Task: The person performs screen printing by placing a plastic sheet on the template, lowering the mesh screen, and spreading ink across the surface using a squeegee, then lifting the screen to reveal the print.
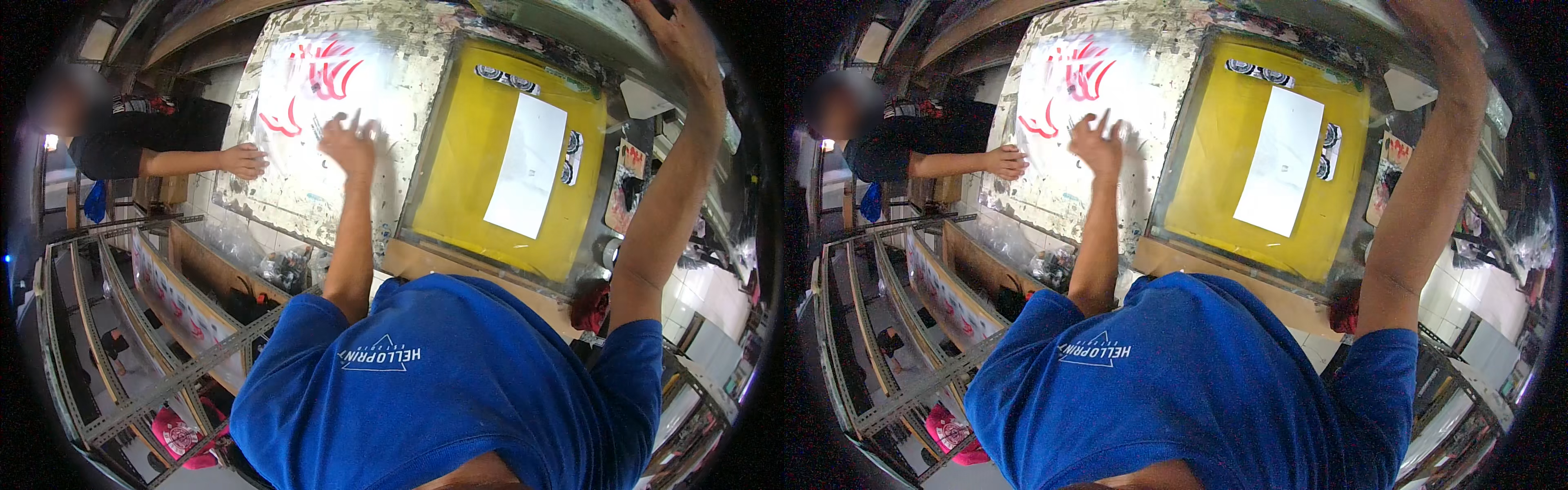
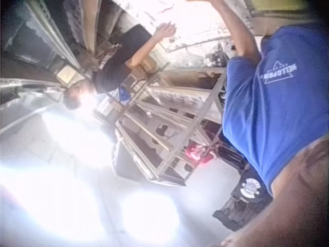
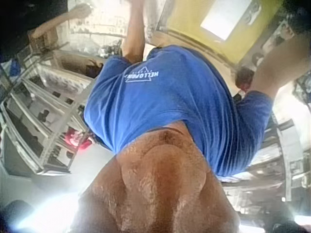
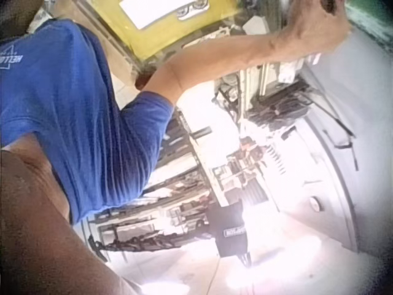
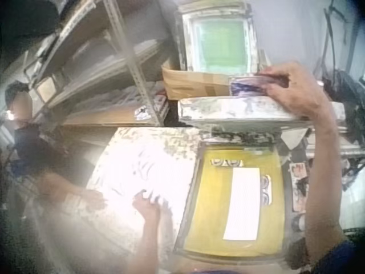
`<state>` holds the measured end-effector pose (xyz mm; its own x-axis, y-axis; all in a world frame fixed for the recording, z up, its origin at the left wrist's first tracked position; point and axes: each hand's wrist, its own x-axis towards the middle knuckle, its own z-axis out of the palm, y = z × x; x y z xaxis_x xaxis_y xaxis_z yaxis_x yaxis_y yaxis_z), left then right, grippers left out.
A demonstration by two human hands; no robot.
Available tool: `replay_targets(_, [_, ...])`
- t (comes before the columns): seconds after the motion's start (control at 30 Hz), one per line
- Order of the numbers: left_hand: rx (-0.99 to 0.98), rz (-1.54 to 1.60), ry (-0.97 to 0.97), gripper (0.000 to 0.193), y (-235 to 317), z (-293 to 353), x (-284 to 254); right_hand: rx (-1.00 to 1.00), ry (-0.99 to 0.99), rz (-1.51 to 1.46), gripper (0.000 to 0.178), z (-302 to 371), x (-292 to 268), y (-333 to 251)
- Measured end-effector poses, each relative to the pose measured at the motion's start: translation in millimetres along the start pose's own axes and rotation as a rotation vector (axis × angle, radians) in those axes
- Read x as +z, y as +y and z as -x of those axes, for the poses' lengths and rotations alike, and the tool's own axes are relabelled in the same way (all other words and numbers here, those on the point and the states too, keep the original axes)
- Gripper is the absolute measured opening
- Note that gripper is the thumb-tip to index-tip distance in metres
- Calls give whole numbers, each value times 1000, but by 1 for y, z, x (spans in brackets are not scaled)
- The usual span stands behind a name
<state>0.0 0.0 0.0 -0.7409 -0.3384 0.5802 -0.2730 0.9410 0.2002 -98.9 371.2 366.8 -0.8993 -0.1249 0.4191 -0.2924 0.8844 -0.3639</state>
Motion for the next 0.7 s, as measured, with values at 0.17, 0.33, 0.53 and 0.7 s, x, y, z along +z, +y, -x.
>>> replay_targets(0.17, [-106, 115, -109, 13, 28, 15, 15, -94, 142, 35, 34, 2, 12, 7])
replay_targets(0.33, [-52, 336, -71, 10, 49, 1, 7, 9, 5, 33, 34, -10, 2, 0])
replay_targets(0.53, [240, 614, -618, 41, 120, 25, -50, -139, 106, -21, 37, -4, 10, 13])
replay_targets(0.7, [491, 414, -656, 59, 144, 58, -14, -184, 232, -57, 35, -8, 19, 24])
